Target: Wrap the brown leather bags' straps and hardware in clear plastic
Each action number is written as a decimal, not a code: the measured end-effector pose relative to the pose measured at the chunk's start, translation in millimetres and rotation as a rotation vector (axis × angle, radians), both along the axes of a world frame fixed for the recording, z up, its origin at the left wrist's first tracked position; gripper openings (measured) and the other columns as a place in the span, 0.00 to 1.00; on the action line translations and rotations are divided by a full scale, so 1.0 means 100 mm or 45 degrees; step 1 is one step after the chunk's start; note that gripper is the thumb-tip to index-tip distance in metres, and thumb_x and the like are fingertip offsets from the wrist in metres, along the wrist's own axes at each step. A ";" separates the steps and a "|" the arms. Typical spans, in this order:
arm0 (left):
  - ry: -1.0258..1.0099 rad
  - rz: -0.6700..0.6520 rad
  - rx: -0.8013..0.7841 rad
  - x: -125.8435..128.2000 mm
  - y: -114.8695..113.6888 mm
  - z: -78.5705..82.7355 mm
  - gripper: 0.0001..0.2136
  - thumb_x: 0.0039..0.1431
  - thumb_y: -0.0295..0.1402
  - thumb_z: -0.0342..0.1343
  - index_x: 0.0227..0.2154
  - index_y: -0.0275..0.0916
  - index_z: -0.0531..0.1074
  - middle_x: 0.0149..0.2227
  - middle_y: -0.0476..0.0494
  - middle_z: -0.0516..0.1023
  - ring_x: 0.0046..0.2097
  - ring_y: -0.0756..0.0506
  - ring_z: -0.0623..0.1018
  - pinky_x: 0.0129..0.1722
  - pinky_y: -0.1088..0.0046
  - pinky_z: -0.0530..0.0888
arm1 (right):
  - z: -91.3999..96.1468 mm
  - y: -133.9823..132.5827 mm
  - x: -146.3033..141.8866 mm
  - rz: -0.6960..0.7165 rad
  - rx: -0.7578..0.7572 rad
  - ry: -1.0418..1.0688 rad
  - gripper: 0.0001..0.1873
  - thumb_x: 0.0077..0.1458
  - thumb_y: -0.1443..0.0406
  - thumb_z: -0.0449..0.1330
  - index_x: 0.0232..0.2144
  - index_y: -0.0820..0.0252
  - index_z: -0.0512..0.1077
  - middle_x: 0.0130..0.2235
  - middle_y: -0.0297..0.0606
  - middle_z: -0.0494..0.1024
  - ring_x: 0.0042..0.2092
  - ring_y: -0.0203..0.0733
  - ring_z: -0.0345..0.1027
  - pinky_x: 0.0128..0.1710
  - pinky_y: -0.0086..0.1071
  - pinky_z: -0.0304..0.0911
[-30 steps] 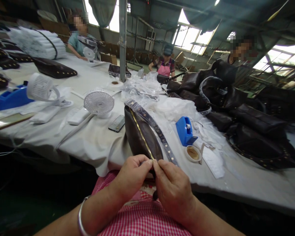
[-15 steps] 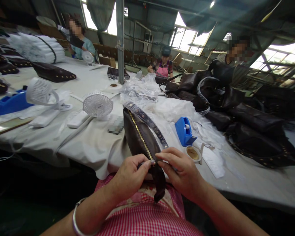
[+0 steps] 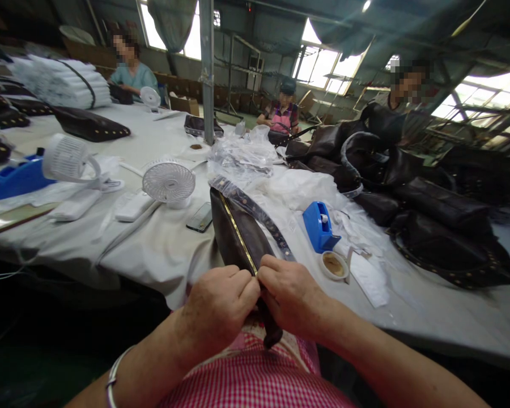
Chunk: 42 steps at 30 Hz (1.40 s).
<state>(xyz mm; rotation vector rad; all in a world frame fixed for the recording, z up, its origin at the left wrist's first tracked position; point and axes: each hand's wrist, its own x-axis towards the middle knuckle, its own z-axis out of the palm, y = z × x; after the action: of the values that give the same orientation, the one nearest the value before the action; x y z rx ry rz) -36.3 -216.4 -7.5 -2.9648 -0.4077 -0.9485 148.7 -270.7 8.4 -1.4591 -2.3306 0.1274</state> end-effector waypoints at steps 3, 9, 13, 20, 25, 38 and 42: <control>-0.013 -0.009 -0.003 -0.01 0.02 0.02 0.10 0.65 0.28 0.52 0.26 0.39 0.66 0.24 0.50 0.66 0.27 0.45 0.65 0.26 0.64 0.58 | -0.08 -0.01 -0.02 0.016 0.055 0.140 0.08 0.56 0.72 0.53 0.25 0.60 0.67 0.29 0.37 0.68 0.30 0.38 0.59 0.27 0.32 0.53; 0.035 0.041 -0.316 -0.12 0.20 0.12 0.05 0.64 0.32 0.55 0.39 0.37 0.72 0.30 0.47 0.73 0.31 0.45 0.72 0.30 0.67 0.66 | -0.15 -0.05 0.13 -0.026 -0.144 0.575 0.10 0.63 0.69 0.53 0.40 0.60 0.75 0.33 0.37 0.71 0.36 0.38 0.67 0.36 0.31 0.63; -0.209 -0.048 -0.699 -0.19 0.40 0.05 0.09 0.65 0.29 0.55 0.47 0.41 0.73 0.38 0.46 0.75 0.39 0.47 0.76 0.40 0.70 0.73 | -0.31 -0.17 0.23 -0.204 -0.117 0.844 0.20 0.63 0.68 0.55 0.57 0.57 0.68 0.42 0.39 0.76 0.43 0.41 0.71 0.46 0.35 0.66; -0.094 0.164 -0.159 -0.19 0.57 -0.57 0.19 0.64 0.20 0.48 0.52 0.42 0.74 0.49 0.34 0.73 0.50 0.39 0.74 0.46 0.60 0.77 | -0.68 -0.37 0.37 -0.535 0.008 0.851 0.14 0.64 0.62 0.54 0.50 0.56 0.73 0.46 0.43 0.76 0.46 0.46 0.72 0.47 0.38 0.68; -0.132 0.312 -0.249 -0.19 0.55 -0.59 0.18 0.64 0.22 0.49 0.55 0.37 0.70 0.51 0.33 0.72 0.53 0.39 0.74 0.52 0.58 0.76 | -1.16 -0.33 0.79 -0.824 0.019 0.607 0.17 0.62 0.60 0.53 0.49 0.60 0.73 0.47 0.46 0.76 0.45 0.48 0.72 0.46 0.40 0.68; -0.401 0.271 -0.347 -0.05 0.41 -0.23 0.14 0.64 0.21 0.50 0.49 0.38 0.73 0.46 0.40 0.76 0.49 0.45 0.76 0.50 0.69 0.75 | -1.84 -0.36 1.11 -1.270 -0.480 0.189 0.21 0.54 0.59 0.61 0.48 0.64 0.70 0.46 0.52 0.74 0.49 0.56 0.69 0.48 0.42 0.61; -0.460 0.229 -0.428 0.02 0.37 -0.15 0.12 0.64 0.22 0.51 0.45 0.39 0.75 0.44 0.42 0.77 0.46 0.46 0.78 0.48 0.70 0.76 | -1.67 -0.31 1.15 -1.200 -0.611 0.550 0.10 0.51 0.61 0.61 0.33 0.63 0.72 0.36 0.48 0.77 0.42 0.56 0.72 0.42 0.41 0.61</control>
<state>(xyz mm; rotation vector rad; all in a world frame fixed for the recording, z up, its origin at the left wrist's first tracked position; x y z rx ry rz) -34.7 -179.5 -22.5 -2.9532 -0.9057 -1.5309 263.4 -301.3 -159.0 -2.3133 -1.1445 0.6776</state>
